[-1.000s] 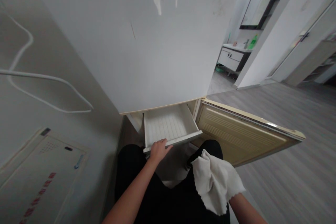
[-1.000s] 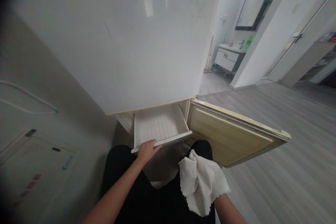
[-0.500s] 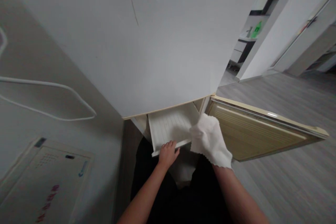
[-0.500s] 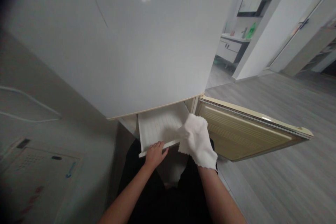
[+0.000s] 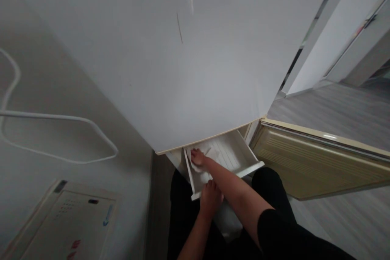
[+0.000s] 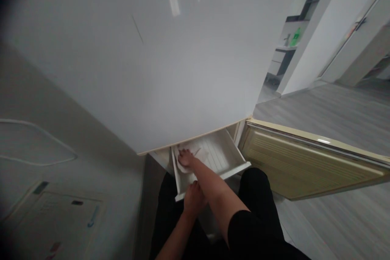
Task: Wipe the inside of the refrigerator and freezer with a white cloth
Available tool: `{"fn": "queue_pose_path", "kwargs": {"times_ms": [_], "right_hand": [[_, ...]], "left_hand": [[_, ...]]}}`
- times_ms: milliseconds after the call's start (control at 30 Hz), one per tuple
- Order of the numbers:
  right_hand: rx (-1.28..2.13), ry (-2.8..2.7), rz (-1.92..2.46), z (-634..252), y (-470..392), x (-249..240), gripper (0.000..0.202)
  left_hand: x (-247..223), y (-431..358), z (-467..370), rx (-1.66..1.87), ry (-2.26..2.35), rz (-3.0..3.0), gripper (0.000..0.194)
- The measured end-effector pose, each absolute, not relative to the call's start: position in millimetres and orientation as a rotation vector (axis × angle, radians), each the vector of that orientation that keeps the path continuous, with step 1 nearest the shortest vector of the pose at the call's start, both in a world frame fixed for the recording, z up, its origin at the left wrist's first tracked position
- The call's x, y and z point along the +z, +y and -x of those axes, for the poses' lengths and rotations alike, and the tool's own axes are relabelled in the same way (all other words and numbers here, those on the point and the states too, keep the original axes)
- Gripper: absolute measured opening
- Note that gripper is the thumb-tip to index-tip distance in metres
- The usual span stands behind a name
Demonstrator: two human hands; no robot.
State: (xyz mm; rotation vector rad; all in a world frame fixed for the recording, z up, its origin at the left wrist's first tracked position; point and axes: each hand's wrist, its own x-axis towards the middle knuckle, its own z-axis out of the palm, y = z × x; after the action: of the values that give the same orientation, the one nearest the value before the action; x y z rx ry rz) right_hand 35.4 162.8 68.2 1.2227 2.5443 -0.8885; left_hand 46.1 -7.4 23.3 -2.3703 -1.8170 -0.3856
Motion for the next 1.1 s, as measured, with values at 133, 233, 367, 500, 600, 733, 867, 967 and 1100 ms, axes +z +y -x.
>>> {"fn": "queue_pose_path", "kwargs": {"times_ms": [133,233,367,500,600,733,867,967,1100], "right_hand": [[-0.838,2.556,-1.168,-38.1,180.9,42.0,0.086],[-0.802,2.54,-1.217,-67.6,201.9,29.9,0.093],[-0.771,2.414,-1.51,-137.3,235.4,25.0,0.098],[-0.77,2.245,-1.7,-200.4,254.4,17.5,0.101],[-0.836,2.206,-1.661,-213.2,254.3,8.7,0.119],[-0.781,2.065,-1.66,-193.5,239.0,2.2,0.153],[-0.628,2.063,-1.579,-162.0,217.8,6.8,0.158],[-0.664,2.127,-1.451,-130.9,203.5,16.1,0.159],[-0.946,2.337,-1.035,-87.0,185.5,25.9,0.123]], "left_hand": [[17.7,-8.5,-43.5,-0.393,-1.785,2.352,0.019],[14.9,-8.3,-44.7,-0.447,-1.802,2.29,0.026],[11.2,-8.2,-45.9,-0.517,-1.791,2.249,0.037],[13.4,-9.1,-47.4,-0.55,-1.799,2.22,0.031],[18.4,-9.6,-49.6,-0.568,-1.815,2.218,0.028],[22.0,-8.9,-51.8,-0.565,-1.85,2.213,0.028],[21.4,-7.1,-52.5,-0.533,-1.849,2.204,0.027],[22.0,-6.4,-52.4,-0.491,-1.857,2.217,0.026],[24.6,-6.4,-51.9,-0.436,-1.896,2.244,0.025]]}}
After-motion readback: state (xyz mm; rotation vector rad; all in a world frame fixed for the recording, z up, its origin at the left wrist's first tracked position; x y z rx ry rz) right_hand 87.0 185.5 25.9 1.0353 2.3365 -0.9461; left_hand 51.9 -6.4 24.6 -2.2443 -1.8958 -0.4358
